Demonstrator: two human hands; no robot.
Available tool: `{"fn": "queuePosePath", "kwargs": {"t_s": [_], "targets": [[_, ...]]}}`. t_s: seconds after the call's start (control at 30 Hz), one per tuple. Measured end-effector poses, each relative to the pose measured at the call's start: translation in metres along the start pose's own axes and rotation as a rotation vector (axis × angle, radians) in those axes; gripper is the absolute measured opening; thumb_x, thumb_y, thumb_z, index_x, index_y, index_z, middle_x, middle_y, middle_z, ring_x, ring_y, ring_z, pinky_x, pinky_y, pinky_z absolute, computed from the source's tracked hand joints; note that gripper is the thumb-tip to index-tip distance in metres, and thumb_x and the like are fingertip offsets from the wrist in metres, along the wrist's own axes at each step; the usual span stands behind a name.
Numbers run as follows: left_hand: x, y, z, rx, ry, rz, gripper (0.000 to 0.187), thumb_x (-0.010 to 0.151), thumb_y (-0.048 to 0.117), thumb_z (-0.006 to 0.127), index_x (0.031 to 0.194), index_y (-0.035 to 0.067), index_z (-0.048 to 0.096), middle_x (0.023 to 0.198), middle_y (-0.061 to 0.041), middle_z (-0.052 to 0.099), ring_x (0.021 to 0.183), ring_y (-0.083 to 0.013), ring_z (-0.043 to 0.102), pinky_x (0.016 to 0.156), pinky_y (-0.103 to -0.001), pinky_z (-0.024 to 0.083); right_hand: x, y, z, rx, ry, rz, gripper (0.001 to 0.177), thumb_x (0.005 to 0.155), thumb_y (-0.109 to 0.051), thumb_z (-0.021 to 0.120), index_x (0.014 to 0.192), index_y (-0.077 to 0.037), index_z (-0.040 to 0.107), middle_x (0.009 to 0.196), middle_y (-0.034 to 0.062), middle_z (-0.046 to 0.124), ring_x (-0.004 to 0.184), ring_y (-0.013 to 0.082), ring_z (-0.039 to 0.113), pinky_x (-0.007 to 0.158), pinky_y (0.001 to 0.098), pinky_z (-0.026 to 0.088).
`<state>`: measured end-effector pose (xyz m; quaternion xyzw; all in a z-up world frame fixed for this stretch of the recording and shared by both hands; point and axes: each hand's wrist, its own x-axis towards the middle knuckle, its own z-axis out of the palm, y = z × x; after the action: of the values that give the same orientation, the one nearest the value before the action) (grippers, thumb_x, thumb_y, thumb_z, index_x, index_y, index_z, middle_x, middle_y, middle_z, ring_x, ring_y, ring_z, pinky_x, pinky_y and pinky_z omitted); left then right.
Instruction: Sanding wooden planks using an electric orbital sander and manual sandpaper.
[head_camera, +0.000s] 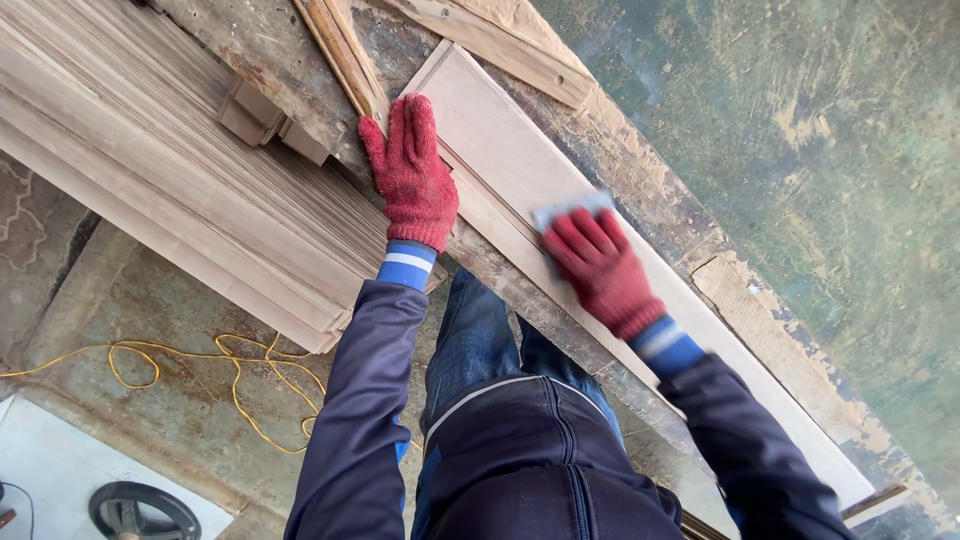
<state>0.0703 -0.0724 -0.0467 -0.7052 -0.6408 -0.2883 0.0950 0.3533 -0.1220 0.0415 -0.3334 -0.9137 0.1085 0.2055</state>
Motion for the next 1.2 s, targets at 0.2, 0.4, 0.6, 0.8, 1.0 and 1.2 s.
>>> {"fn": "queuePosePath", "kwargs": {"t_s": [0.2, 0.4, 0.6, 0.8, 1.0, 1.2], "targets": [[0.005, 0.004, -0.004, 0.009, -0.009, -0.006, 0.072, 0.082, -0.009, 0.068, 0.149, -0.002, 0.043, 0.136, -0.023, 0.065, 0.124, -0.0403, 0.065, 0.116, -0.07, 0.027, -0.187, -0.01, -0.065, -0.158, -0.205, 0.171, 0.029, 0.102, -0.023, 0.052, 0.123, -0.01, 0.067, 0.119, 0.0154, 0.065, 0.113, 0.0401, 0.062, 0.098, 0.0547, 0.052], [0.003, 0.002, 0.0, -0.011, -0.027, -0.015, 0.078, 0.079, -0.009, 0.069, 0.151, -0.001, 0.042, 0.138, -0.024, 0.064, 0.127, -0.041, 0.064, 0.116, -0.072, 0.026, -0.137, 0.001, -0.035, -0.121, -0.158, 0.174, 0.026, 0.103, -0.023, 0.052, 0.118, -0.01, 0.069, 0.114, 0.016, 0.065, 0.108, 0.0408, 0.063, 0.094, 0.0539, 0.053], [0.004, 0.004, -0.002, -0.05, 0.0, -0.054, 0.065, 0.087, -0.008, 0.058, 0.15, -0.002, 0.043, 0.139, -0.024, 0.063, 0.125, -0.0421, 0.065, 0.116, -0.073, 0.028, 0.071, 0.008, 0.018, -0.004, -0.009, 0.015, 0.035, 0.11, -0.024, 0.038, 0.115, -0.009, 0.069, 0.111, 0.0169, 0.065, 0.105, 0.0405, 0.063, 0.088, 0.0535, 0.053], [0.001, 0.004, -0.002, -0.121, -0.002, -0.078, 0.065, 0.088, -0.008, 0.057, 0.151, -0.001, 0.041, 0.137, -0.025, 0.062, 0.125, -0.0429, 0.064, 0.115, -0.075, 0.027, 0.187, 0.027, 0.112, -0.158, 0.155, 0.029, 0.026, 0.107, -0.021, 0.051, 0.123, -0.009, 0.069, 0.12, 0.0165, 0.066, 0.115, 0.0378, 0.061, 0.099, 0.0526, 0.049], [0.008, 0.006, -0.007, -0.134, -0.017, -0.092, 0.06, 0.09, -0.006, 0.055, 0.15, -0.002, 0.043, 0.139, -0.026, 0.061, 0.126, -0.0435, 0.063, 0.114, -0.075, 0.031, 0.165, 0.015, 0.087, -0.139, 0.102, 0.109, 0.031, 0.11, -0.025, 0.045, 0.129, -0.01, 0.065, 0.124, 0.0165, 0.064, 0.119, 0.0388, 0.06, 0.101, 0.0527, 0.049], [0.019, 0.003, -0.012, -0.009, 0.004, -0.169, 0.047, 0.099, 0.005, 0.049, 0.145, -0.002, 0.046, 0.138, -0.025, 0.061, 0.128, -0.0432, 0.061, 0.11, -0.078, 0.031, 0.081, -0.004, 0.046, -0.14, -0.116, 0.221, 0.03, 0.1, -0.02, 0.061, 0.127, -0.009, 0.066, 0.12, 0.0174, 0.064, 0.116, 0.0416, 0.061, 0.101, 0.0552, 0.05]]}}
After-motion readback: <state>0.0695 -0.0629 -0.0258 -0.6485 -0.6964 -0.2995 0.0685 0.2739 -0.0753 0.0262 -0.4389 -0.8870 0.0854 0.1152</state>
